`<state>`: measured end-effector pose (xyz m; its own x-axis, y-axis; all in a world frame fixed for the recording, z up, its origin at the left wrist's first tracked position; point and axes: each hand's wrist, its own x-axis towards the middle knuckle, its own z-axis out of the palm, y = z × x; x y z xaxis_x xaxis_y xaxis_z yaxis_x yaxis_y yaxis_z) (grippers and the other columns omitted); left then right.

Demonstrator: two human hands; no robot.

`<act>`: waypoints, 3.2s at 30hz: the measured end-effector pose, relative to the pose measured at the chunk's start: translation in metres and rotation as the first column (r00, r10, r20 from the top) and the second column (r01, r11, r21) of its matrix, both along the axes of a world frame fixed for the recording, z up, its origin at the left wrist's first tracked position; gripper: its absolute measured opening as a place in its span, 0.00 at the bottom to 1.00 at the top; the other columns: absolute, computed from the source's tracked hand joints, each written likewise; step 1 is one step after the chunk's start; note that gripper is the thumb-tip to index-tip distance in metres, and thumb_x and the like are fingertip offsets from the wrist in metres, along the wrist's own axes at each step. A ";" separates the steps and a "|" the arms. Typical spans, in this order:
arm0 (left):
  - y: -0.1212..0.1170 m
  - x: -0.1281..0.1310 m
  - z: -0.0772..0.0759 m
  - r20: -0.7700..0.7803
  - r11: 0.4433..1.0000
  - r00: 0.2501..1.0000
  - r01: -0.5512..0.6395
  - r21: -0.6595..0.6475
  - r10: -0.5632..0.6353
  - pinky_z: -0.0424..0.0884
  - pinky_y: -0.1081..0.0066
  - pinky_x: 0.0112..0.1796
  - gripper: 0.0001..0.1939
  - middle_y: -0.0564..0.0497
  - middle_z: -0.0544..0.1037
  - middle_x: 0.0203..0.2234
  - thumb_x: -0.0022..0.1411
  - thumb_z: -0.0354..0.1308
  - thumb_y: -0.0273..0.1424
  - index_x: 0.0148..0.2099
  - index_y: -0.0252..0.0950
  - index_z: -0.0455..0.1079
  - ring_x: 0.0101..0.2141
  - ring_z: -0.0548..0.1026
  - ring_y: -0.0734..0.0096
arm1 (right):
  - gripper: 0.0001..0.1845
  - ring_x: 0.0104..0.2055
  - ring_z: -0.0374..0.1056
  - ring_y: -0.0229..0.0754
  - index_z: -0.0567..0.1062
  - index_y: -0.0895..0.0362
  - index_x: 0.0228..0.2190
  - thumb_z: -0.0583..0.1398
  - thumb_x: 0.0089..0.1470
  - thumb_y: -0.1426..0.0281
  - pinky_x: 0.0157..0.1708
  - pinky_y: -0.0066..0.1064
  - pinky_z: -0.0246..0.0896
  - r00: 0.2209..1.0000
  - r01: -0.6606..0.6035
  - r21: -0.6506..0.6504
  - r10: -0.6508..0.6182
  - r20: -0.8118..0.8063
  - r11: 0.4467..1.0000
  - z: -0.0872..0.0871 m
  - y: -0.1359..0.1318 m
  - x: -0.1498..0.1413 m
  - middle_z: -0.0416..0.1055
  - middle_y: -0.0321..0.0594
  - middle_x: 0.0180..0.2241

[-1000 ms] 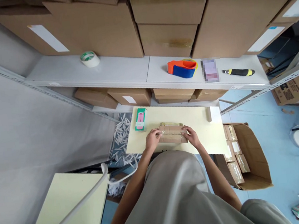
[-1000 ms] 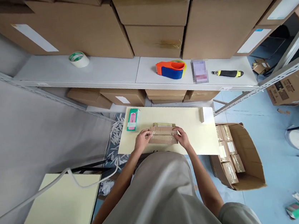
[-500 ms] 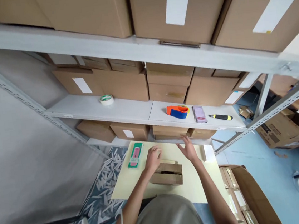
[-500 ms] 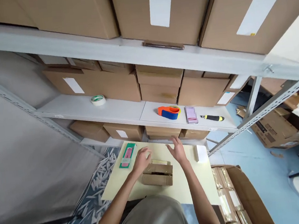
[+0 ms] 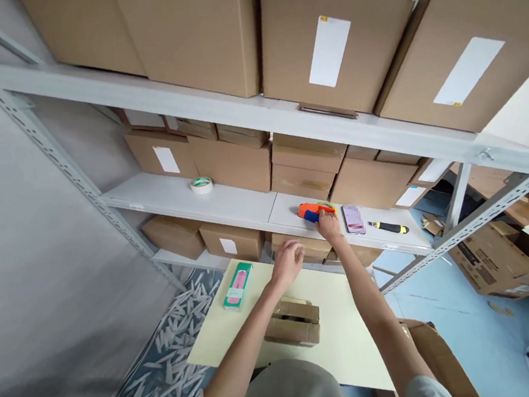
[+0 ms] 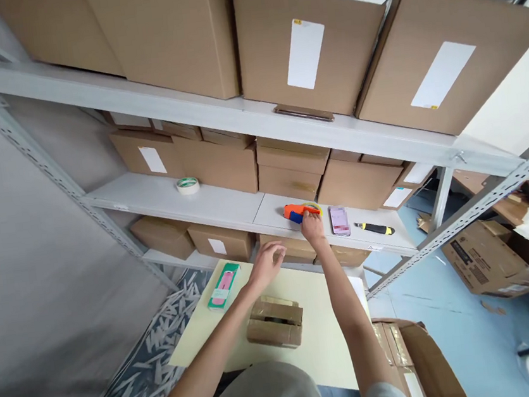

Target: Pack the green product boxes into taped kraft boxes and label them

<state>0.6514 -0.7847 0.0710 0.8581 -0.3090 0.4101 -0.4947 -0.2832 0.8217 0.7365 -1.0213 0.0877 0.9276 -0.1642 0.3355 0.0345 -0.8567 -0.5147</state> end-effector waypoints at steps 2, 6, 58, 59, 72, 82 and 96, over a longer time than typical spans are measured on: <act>0.011 -0.012 -0.016 -0.063 1.000 0.998 0.000 -0.023 -0.002 0.74 0.47 0.63 0.07 0.43 0.85 0.49 0.69 0.61 0.27 0.43 0.43 0.81 0.57 0.81 0.49 | 0.22 0.58 0.76 0.69 0.76 0.58 0.54 0.66 0.59 0.67 0.67 0.61 0.60 1.000 -0.012 0.059 0.010 0.024 0.998 -0.007 0.001 -0.017 0.82 0.64 0.46; 0.033 -0.054 -0.040 -0.242 0.992 0.970 -0.060 -0.114 0.031 0.79 0.49 0.57 0.08 0.43 0.86 0.46 0.71 0.61 0.33 0.49 0.42 0.80 0.49 0.84 0.52 | 0.26 0.52 0.79 0.67 0.76 0.53 0.54 0.69 0.61 0.53 0.59 0.59 0.71 0.997 -0.059 0.352 0.070 -0.020 0.934 -0.036 0.028 -0.089 0.84 0.54 0.45; 0.099 -0.145 -0.124 -0.797 0.890 0.598 -0.405 -0.209 0.085 0.81 0.63 0.41 0.21 0.47 0.86 0.33 0.54 0.74 0.51 0.36 0.37 0.83 0.35 0.83 0.61 | 0.33 0.37 0.77 0.46 0.78 0.55 0.44 0.61 0.66 0.37 0.35 0.34 0.70 0.298 -0.316 0.546 0.628 -0.719 0.776 -0.031 0.082 -0.225 0.81 0.42 0.36; 0.103 -0.143 -0.125 -0.794 0.876 0.598 -0.434 -0.210 0.106 0.81 0.64 0.40 0.21 0.47 0.86 0.32 0.54 0.74 0.51 0.36 0.37 0.83 0.34 0.82 0.62 | 0.34 0.37 0.77 0.46 0.78 0.55 0.43 0.60 0.66 0.36 0.35 0.34 0.70 0.294 -0.322 0.538 0.622 -0.726 0.779 -0.027 0.082 -0.222 0.81 0.42 0.36; 0.128 -0.117 -0.169 -0.864 0.775 0.478 -0.602 -0.192 0.157 0.76 0.67 0.37 0.23 0.50 0.79 0.27 0.54 0.76 0.49 0.38 0.34 0.80 0.30 0.76 0.70 | 0.34 0.32 0.79 0.44 0.77 0.56 0.41 0.66 0.61 0.37 0.30 0.32 0.73 0.278 -0.136 0.497 0.514 -0.811 0.857 -0.034 0.067 -0.205 0.83 0.44 0.35; 0.115 -0.102 -0.214 -0.890 0.777 0.424 -0.612 -0.147 0.166 0.75 0.67 0.36 0.21 0.49 0.80 0.29 0.54 0.77 0.47 0.37 0.34 0.80 0.31 0.76 0.69 | 0.38 0.33 0.77 0.46 0.77 0.56 0.39 0.64 0.59 0.32 0.30 0.33 0.70 0.224 -0.215 0.429 0.472 -0.853 0.878 -0.077 0.060 -0.184 0.82 0.45 0.34; 0.092 -0.105 -0.233 -0.965 0.845 0.259 -0.508 -0.168 -0.037 0.70 0.67 0.33 0.28 0.50 0.79 0.26 0.49 0.74 0.57 0.34 0.38 0.75 0.28 0.73 0.69 | 0.32 0.29 0.74 0.41 0.77 0.57 0.38 0.67 0.61 0.39 0.28 0.32 0.67 0.139 -0.120 0.405 0.419 -0.897 0.907 -0.071 0.078 -0.170 0.81 0.43 0.31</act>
<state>0.5464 -0.6926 -0.1622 0.7161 -0.0734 -0.6941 0.6907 0.2179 0.6895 0.5668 -0.9432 0.0167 0.4786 0.2568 -0.8396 -0.3984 -0.7886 -0.4683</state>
